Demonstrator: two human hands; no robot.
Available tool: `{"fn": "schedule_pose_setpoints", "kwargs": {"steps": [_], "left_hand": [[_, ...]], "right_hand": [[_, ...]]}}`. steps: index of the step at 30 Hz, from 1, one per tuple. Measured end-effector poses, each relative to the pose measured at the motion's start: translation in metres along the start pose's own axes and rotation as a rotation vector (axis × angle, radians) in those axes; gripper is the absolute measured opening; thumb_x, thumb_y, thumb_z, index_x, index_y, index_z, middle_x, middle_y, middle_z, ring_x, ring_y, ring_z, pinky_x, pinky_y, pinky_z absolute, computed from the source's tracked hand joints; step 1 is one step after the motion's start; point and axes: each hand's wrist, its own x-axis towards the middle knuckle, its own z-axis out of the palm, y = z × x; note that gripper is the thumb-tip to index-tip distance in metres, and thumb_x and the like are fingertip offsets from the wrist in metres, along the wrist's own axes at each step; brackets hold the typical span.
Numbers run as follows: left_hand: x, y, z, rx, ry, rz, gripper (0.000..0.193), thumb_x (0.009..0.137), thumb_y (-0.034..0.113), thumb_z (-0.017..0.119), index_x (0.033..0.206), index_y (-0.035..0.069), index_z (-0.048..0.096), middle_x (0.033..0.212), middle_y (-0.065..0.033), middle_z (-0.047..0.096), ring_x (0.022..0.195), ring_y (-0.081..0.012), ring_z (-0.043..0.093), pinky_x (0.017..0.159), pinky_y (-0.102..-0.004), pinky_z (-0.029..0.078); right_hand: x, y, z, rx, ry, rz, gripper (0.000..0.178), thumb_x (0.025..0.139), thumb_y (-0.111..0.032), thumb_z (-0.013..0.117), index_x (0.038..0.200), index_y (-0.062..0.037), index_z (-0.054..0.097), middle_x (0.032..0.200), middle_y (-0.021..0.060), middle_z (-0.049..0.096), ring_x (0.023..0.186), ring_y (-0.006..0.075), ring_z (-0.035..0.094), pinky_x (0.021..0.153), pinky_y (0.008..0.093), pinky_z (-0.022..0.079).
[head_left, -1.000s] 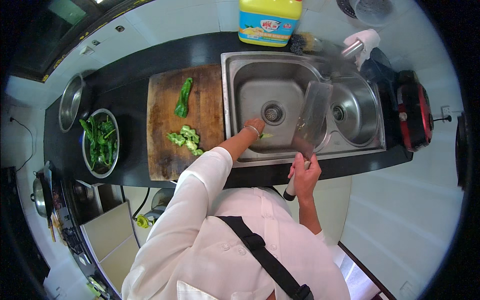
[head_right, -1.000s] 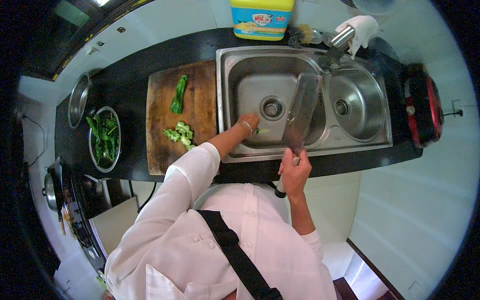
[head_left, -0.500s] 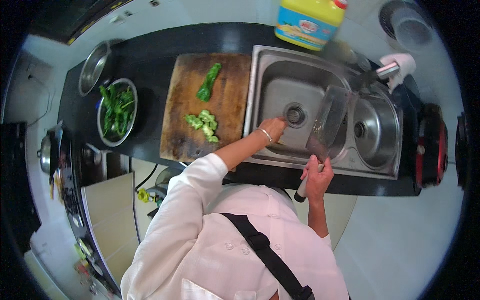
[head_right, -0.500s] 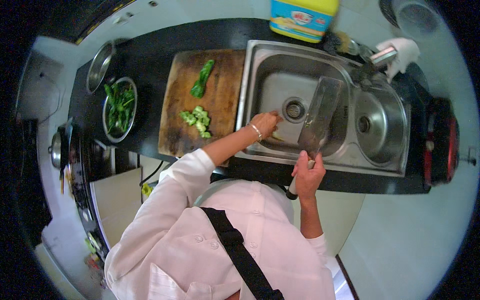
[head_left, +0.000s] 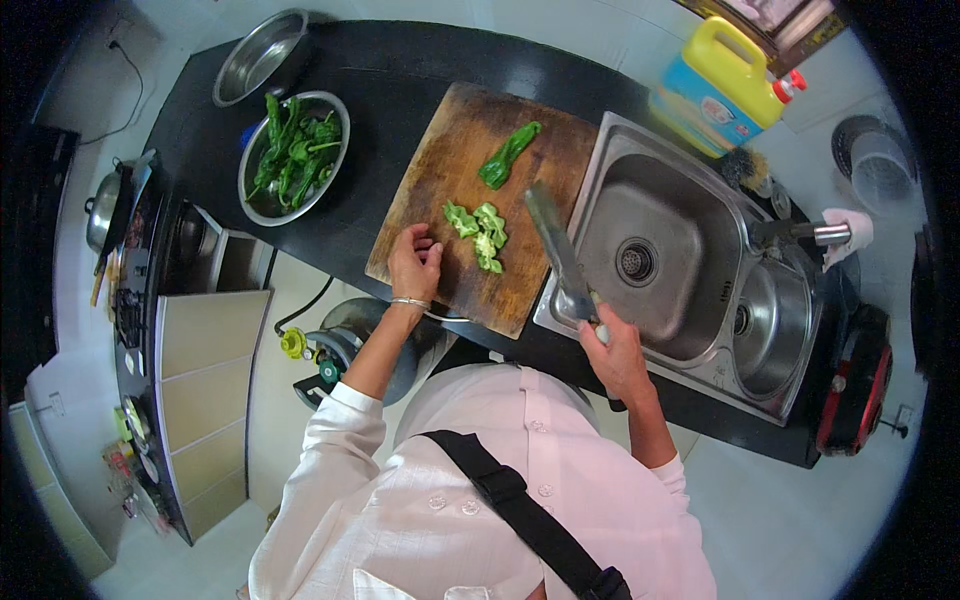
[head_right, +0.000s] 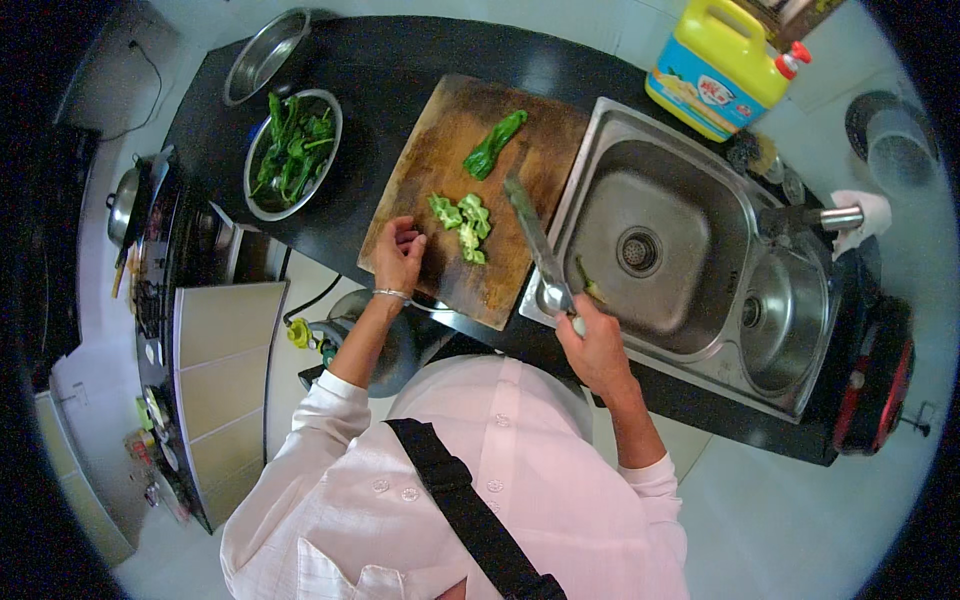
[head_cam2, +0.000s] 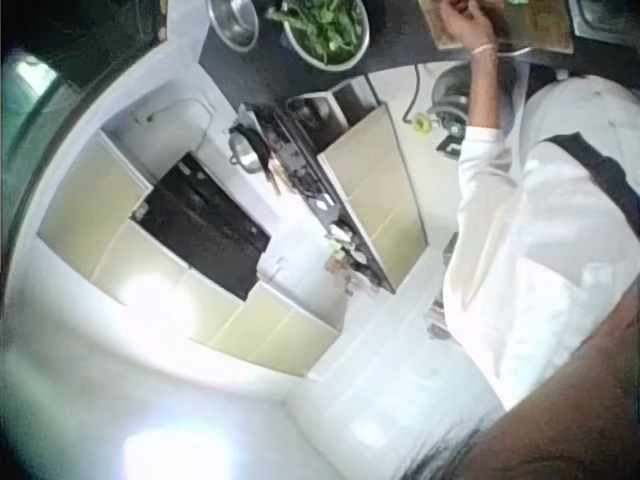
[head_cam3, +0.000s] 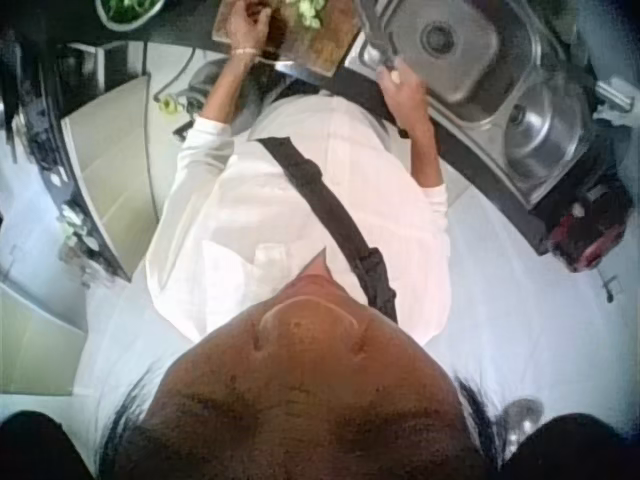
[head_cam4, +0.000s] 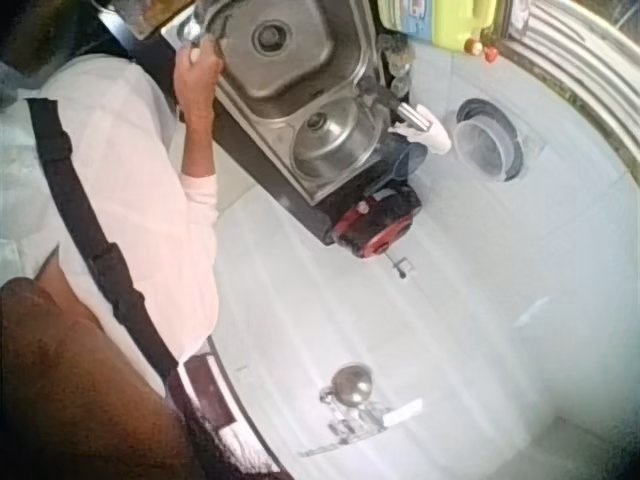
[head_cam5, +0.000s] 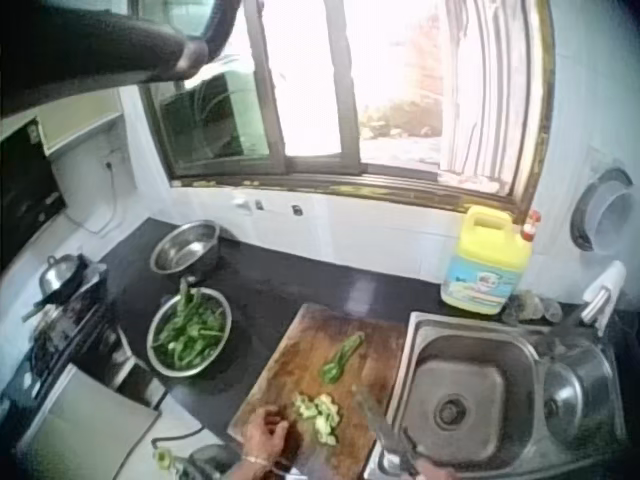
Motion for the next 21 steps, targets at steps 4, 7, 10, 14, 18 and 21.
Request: {"fn": "schedule_pose_setpoints", "kwargs": {"steps": [4, 7, 10, 14, 18, 21], "left_hand": [[0.007, -0.015, 0.007, -0.192, -0.026, -0.028, 0.043, 0.083, 0.002, 0.061, 0.124, 0.000, 0.049, 0.115, -0.0142, 0.056, 0.098, -0.0203, 0.059, 0.079, -0.0293, 0.052], [0.009, 0.001, 0.004, -0.006, 0.063, 0.155, 0.049, 0.078, 0.009, 0.068, 0.122, 0.001, 0.049, 0.114, -0.0185, 0.051, 0.103, -0.0309, 0.052, 0.087, -0.0383, 0.045], [-0.005, 0.027, -0.001, 0.214, -0.003, 0.400, 0.054, 0.071, 0.022, 0.074, 0.117, 0.005, 0.051, 0.114, -0.0192, 0.048, 0.105, -0.0373, 0.045, 0.090, -0.0442, 0.037], [-0.019, 0.033, 0.011, 0.346, -0.145, 0.561, 0.051, 0.069, 0.036, 0.077, 0.110, 0.011, 0.058, 0.115, -0.0179, 0.046, 0.104, -0.0372, 0.044, 0.088, -0.0458, 0.036], [-0.014, 0.014, 0.019, 0.373, -0.172, 0.629, 0.034, 0.069, 0.034, 0.076, 0.090, 0.011, 0.064, 0.109, -0.0155, 0.050, 0.102, -0.0351, 0.046, 0.083, -0.0457, 0.038], [-0.020, 0.004, 0.009, 0.364, -0.232, 0.629, 0.031, 0.068, 0.029, 0.076, 0.089, 0.009, 0.063, 0.108, -0.0147, 0.050, 0.103, -0.0343, 0.045, 0.081, -0.0441, 0.037]], "right_hand": [[-0.002, -0.019, 0.014, -0.085, -0.119, 0.029, 0.022, 0.086, -0.016, 0.056, 0.093, 0.0037, 0.052, 0.075, 0.0295, 0.055, 0.074, 0.0466, 0.054, 0.065, 0.0460, 0.043], [-0.005, -0.030, 0.023, -0.112, -0.140, 0.096, 0.023, 0.087, -0.017, 0.056, 0.095, 0.0037, 0.051, 0.076, 0.0295, 0.055, 0.075, 0.0461, 0.055, 0.065, 0.0466, 0.043], [-0.006, -0.024, 0.029, -0.090, -0.106, 0.145, 0.023, 0.087, -0.018, 0.056, 0.096, 0.0032, 0.051, 0.076, 0.0287, 0.057, 0.074, 0.0451, 0.056, 0.065, 0.0467, 0.043], [-0.007, -0.019, 0.035, -0.030, -0.040, 0.179, 0.023, 0.088, -0.017, 0.056, 0.098, 0.0027, 0.053, 0.078, 0.0276, 0.058, 0.074, 0.0443, 0.057, 0.067, 0.0461, 0.044], [-0.004, -0.014, 0.041, 0.008, 0.011, 0.144, 0.024, 0.088, -0.018, 0.057, 0.100, 0.0026, 0.054, 0.080, 0.0273, 0.058, 0.076, 0.0445, 0.057, 0.068, 0.0452, 0.045], [-0.002, -0.012, 0.041, 0.008, -0.007, 0.187, 0.026, 0.087, -0.018, 0.057, 0.102, 0.0027, 0.054, 0.081, 0.0279, 0.058, 0.078, 0.0447, 0.058, 0.068, 0.0451, 0.045]]}}
